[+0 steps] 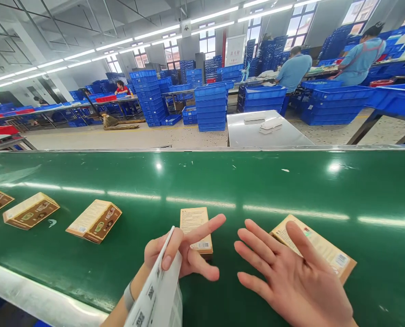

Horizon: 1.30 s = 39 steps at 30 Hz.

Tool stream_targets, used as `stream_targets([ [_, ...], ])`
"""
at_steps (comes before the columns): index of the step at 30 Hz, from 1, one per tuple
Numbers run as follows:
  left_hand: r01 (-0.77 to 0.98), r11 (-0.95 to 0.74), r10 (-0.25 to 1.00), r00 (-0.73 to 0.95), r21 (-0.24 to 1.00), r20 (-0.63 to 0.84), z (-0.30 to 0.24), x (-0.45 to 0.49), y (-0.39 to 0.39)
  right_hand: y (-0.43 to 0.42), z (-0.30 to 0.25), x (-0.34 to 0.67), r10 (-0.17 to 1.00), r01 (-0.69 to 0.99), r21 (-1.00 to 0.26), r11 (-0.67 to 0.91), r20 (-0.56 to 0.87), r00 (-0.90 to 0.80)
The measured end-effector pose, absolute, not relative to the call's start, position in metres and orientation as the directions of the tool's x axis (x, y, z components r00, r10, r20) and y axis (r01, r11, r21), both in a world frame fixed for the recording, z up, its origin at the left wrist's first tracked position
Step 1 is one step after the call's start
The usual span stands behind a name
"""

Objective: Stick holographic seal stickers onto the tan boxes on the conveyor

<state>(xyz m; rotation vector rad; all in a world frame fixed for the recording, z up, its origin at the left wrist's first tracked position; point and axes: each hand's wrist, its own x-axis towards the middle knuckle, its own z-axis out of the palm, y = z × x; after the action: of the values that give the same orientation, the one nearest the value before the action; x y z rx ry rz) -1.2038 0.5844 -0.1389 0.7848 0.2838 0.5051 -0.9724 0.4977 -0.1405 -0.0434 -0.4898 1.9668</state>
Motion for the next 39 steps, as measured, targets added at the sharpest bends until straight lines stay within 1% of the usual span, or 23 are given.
stream_targets([
  [3,-0.355,0.610,0.518,0.855,0.708,-0.018,-0.141,-1.200,0.582,0.499,-0.140,-0.976,0.907,-0.887,-0.329,-0.325,0.157,-0.390],
  [6,-0.447,0.669,0.522,0.851,0.594,0.052,-0.145,-1.195,0.578,0.500,-0.141,-0.979,0.924,-0.894,-0.324,-0.308,0.123,-0.363],
  [8,-0.482,0.704,0.537,0.842,0.521,0.053,-0.149,-1.193,0.575,0.499,-0.141,-0.980,0.928,-0.898,-0.322,-0.301,0.120,-0.354],
  [11,-0.514,0.726,0.558,0.828,0.458,0.044,-0.157,-1.190,0.572,0.498,-0.142,-0.980,0.923,-0.903,-0.310,-0.297,0.149,-0.355],
  [13,-0.525,0.712,0.583,0.812,0.466,0.025,-0.161,-1.188,0.569,0.498,-0.143,-0.981,0.913,-0.900,-0.308,-0.309,0.169,-0.372],
  [16,-0.490,0.673,0.610,0.791,0.554,-0.041,-0.164,-1.188,0.566,0.499,-0.145,-0.981,0.902,-0.886,-0.324,-0.332,0.168,-0.399],
  [18,-0.479,0.658,0.616,0.786,0.580,-0.050,-0.164,-1.189,0.567,0.500,-0.147,-0.981,0.901,-0.880,-0.338,-0.335,0.157,-0.403],
  [24,-0.564,0.666,0.637,0.770,0.488,0.020,-0.153,-1.198,0.571,0.501,-0.144,-0.985,0.919,-0.874,-0.364,-0.322,0.102,-0.381],
  [27,-0.543,0.630,0.687,0.723,0.555,-0.072,-0.147,-1.201,0.569,0.498,-0.142,-0.988,0.926,-0.872,-0.368,-0.323,0.065,-0.371],
  [30,-0.485,0.612,0.711,0.684,0.625,-0.165,-0.143,-1.204,0.566,0.496,-0.142,-0.990,0.925,-0.877,-0.351,-0.328,0.068,-0.374],
  [33,-0.481,0.596,0.706,0.695,0.643,-0.135,-0.143,-1.206,0.569,0.495,-0.141,-0.993,0.928,-0.880,-0.347,-0.326,0.062,-0.368],
  [35,-0.473,0.577,0.698,0.709,0.666,-0.102,-0.145,-1.206,0.575,0.495,-0.139,-0.991,0.938,-0.871,-0.379,-0.312,0.025,-0.347],
  [37,-0.406,0.517,0.722,0.680,0.753,-0.130,-0.144,-1.202,0.582,0.496,-0.138,-0.982,0.957,-0.859,-0.436,-0.269,-0.018,-0.290],
  [39,-0.303,0.437,0.775,0.605,0.847,-0.184,-0.142,-1.197,0.587,0.499,-0.136,-0.967,0.980,-0.821,-0.538,-0.191,-0.061,-0.189],
])
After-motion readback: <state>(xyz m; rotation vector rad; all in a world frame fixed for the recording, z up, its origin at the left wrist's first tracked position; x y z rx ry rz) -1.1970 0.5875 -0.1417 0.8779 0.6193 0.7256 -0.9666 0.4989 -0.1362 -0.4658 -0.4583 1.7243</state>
